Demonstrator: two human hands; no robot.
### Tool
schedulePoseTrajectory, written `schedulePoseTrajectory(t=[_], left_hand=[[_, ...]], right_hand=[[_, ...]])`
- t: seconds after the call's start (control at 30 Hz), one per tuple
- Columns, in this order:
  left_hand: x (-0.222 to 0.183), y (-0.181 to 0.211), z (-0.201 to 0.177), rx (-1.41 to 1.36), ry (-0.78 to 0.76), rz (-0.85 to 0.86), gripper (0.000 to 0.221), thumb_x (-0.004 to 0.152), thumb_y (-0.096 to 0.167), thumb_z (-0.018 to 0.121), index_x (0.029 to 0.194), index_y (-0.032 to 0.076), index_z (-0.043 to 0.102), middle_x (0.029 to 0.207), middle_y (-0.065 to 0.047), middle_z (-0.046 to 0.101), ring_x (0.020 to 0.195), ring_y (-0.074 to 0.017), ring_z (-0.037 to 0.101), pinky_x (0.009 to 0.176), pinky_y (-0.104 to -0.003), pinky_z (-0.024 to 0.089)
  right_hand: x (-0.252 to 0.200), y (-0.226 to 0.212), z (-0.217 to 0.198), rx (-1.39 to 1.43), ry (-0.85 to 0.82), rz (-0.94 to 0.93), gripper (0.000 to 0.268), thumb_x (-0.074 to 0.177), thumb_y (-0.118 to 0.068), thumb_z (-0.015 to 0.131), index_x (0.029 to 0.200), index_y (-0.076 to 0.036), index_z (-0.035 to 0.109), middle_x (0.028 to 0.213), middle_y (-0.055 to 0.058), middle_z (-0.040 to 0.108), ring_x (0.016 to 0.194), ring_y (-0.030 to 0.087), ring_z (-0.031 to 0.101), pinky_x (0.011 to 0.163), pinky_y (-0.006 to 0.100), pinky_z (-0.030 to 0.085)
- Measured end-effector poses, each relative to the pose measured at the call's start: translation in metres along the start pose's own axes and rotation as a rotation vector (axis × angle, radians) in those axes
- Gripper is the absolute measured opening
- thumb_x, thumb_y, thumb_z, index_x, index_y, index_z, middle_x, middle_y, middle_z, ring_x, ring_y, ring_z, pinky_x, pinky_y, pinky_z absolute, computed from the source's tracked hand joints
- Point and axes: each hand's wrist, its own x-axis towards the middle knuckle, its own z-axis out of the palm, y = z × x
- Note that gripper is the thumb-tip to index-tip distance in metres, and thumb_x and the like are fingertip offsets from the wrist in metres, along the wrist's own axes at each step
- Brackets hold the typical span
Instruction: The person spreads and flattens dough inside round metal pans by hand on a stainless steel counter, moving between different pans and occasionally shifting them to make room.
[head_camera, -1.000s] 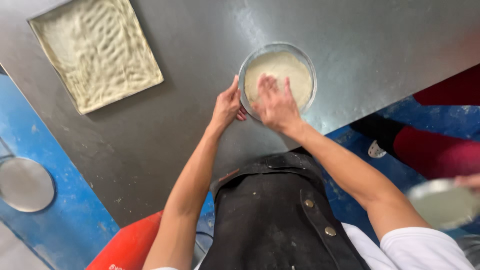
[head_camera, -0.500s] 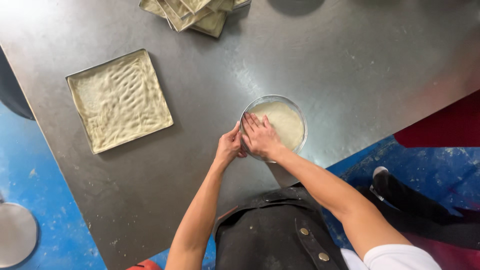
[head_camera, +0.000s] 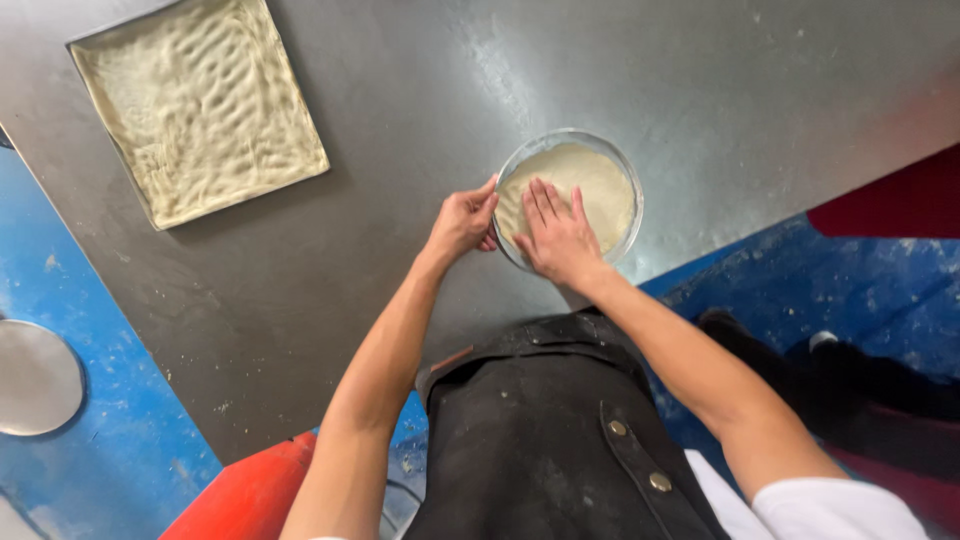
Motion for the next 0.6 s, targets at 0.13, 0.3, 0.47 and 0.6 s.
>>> schedulePoseTrajectory(t=[0.13,0.3,0.47,0.6], left_hand=[[0.008,0.005,-0.004,-0.043,-0.032,0.012,0.042,0.104,0.025,0.056,0.144,0.015,0.06,0.064,-0.003,0.067,0.05,-0.0096,0.065,0.046,-0.026,0.058],[0.002,-0.007,-0.002,-0.059,-0.064,-0.037,0.042,0.104,0.025,0.054,0.145,0.016,0.058,0.061,-0.002,0.065,0.048,-0.0091,0.063,0.046,-0.026,0.057],[0.013,-0.015,0.001,-0.071,-0.029,0.017,0.041,0.104,0.022,0.055,0.144,0.013,0.059,0.063,-0.002,0.064,0.048,-0.0078,0.06,0.046,-0.026,0.057],[0.017,-0.022,-0.001,-0.08,-0.02,0.047,0.04,0.105,0.023,0.056,0.143,0.011,0.063,0.064,-0.004,0.066,0.049,-0.0086,0.062,0.046,-0.027,0.057]], right_hand=[[0.026,0.005,-0.005,-0.023,0.071,0.002,0.073,0.105,-0.049,0.04,0.153,0.005,0.036,0.162,0.026,0.034,0.148,0.038,0.033,0.114,0.069,0.016],[0.018,-0.016,-0.011,0.105,0.127,0.03,0.072,0.11,-0.044,0.038,0.159,0.008,0.034,0.166,0.025,0.033,0.153,0.039,0.033,0.121,0.069,0.015],[0.013,-0.029,-0.003,0.023,0.068,-0.051,0.069,0.103,-0.044,0.043,0.152,0.005,0.042,0.161,0.025,0.035,0.15,0.039,0.035,0.118,0.068,0.017],[0.034,-0.02,0.003,0.073,0.049,-0.022,0.068,0.104,-0.04,0.044,0.154,0.007,0.041,0.162,0.026,0.035,0.15,0.039,0.034,0.118,0.067,0.019]])
